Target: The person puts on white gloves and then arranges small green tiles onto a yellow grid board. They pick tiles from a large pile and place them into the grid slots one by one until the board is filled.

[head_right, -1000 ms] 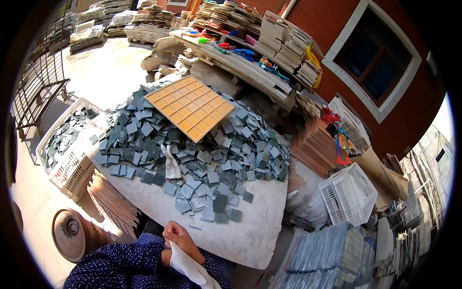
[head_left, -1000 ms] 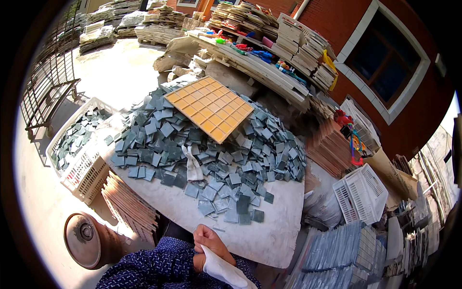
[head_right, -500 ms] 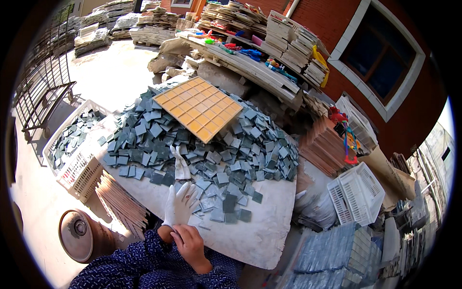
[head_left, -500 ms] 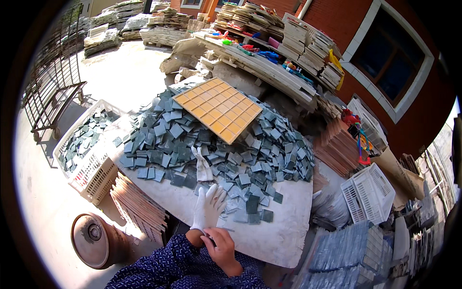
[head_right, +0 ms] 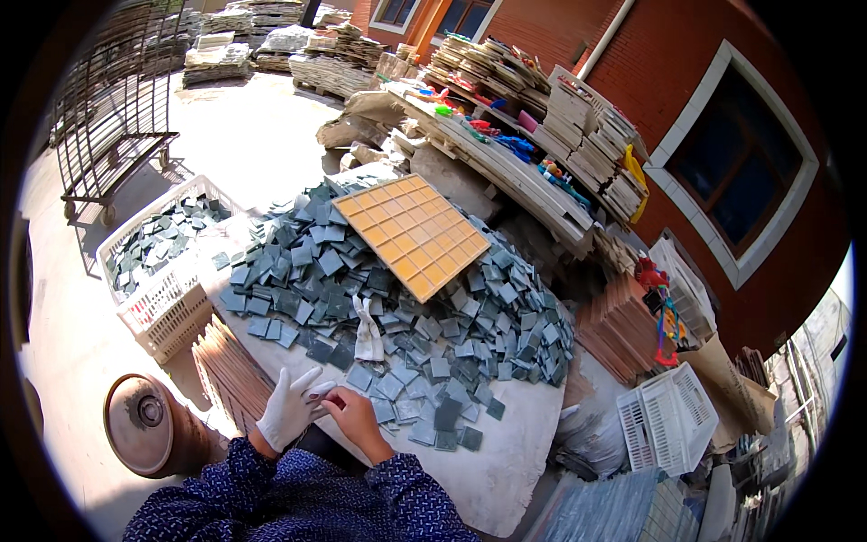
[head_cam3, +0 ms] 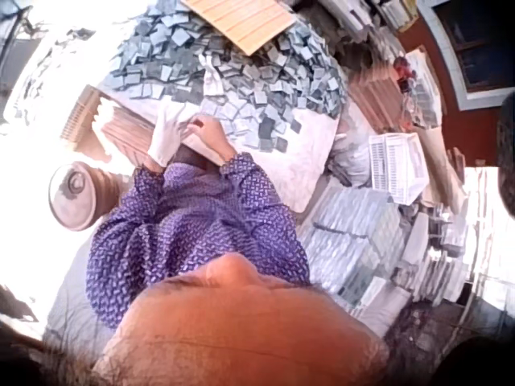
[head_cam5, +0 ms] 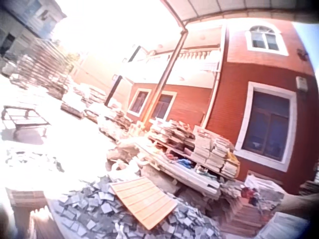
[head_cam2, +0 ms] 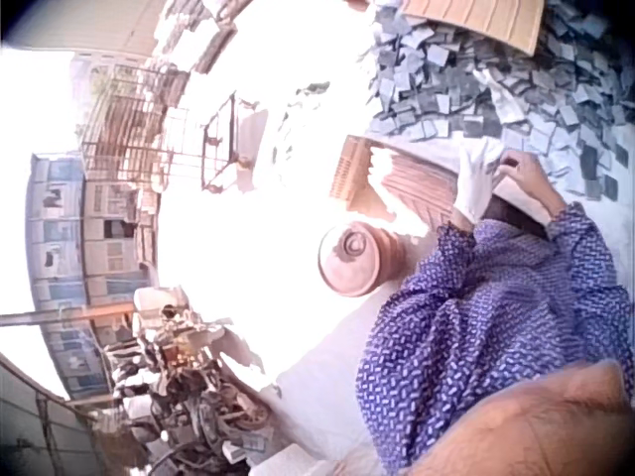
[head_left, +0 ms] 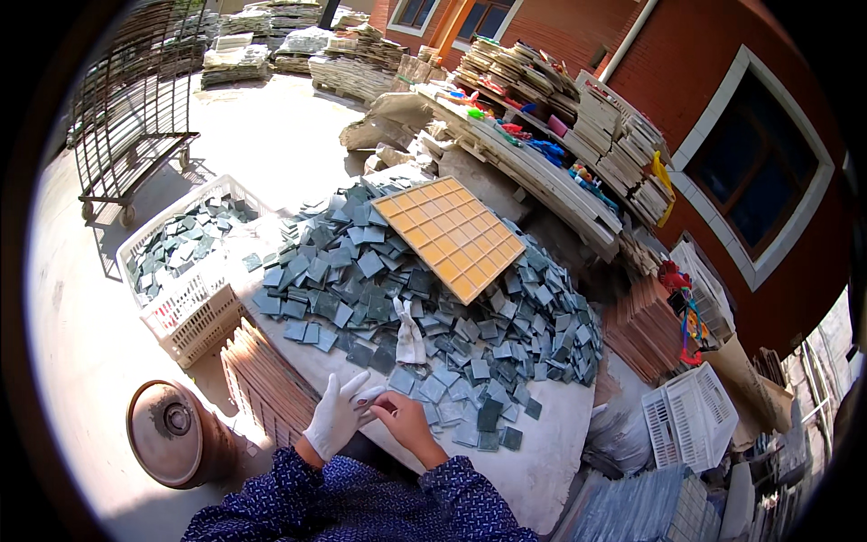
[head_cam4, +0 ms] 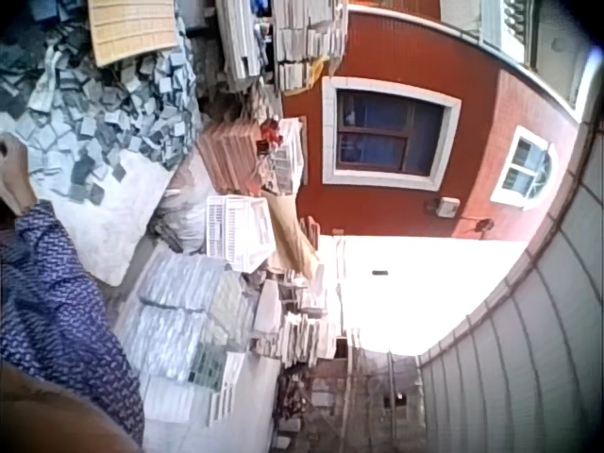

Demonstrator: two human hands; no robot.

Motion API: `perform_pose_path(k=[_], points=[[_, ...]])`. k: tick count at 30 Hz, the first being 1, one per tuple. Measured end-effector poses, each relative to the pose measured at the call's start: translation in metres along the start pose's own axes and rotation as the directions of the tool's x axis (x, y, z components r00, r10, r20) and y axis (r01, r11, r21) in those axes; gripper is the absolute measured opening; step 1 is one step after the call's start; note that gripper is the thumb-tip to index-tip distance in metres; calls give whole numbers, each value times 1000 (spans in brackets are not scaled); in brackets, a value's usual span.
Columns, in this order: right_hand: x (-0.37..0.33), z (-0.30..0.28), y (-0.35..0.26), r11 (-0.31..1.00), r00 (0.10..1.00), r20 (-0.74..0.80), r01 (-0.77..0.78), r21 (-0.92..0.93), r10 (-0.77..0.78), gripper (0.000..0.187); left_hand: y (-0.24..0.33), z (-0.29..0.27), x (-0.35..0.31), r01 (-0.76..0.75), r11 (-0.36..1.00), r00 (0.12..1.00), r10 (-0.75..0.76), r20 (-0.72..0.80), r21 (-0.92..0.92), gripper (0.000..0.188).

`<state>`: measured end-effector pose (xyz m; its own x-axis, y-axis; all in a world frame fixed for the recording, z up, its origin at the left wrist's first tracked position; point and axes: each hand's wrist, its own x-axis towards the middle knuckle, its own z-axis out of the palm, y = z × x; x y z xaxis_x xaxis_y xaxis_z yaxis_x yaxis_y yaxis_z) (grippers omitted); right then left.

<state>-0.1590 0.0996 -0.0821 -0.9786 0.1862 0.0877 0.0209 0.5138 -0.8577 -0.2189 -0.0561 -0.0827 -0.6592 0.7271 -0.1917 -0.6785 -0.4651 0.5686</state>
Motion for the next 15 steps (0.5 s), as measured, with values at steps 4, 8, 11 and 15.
perform_pose_path(k=[4, 8, 11, 15], points=[[71, -10, 59, 843, 890, -328, 105, -527, -316, 17, 4, -19, -35, 102, 991, 990, -93, -108, 88, 81], [108, -24, 101, 665, 929, -162, 110, -739, -333, 10, -4, -29, -44, 174, 983, 968, -160, -193, 60, 71], [117, -37, 86, 840, 881, -312, 154, -520, -354, 13, 0, -31, -47, 151, 978, 959, -111, -259, 142, 67], [79, -66, 41, 816, 943, -216, -87, 572, 253, 16, 1, -18, -38, 26, 969, 978, 25, -205, 244, 47]])
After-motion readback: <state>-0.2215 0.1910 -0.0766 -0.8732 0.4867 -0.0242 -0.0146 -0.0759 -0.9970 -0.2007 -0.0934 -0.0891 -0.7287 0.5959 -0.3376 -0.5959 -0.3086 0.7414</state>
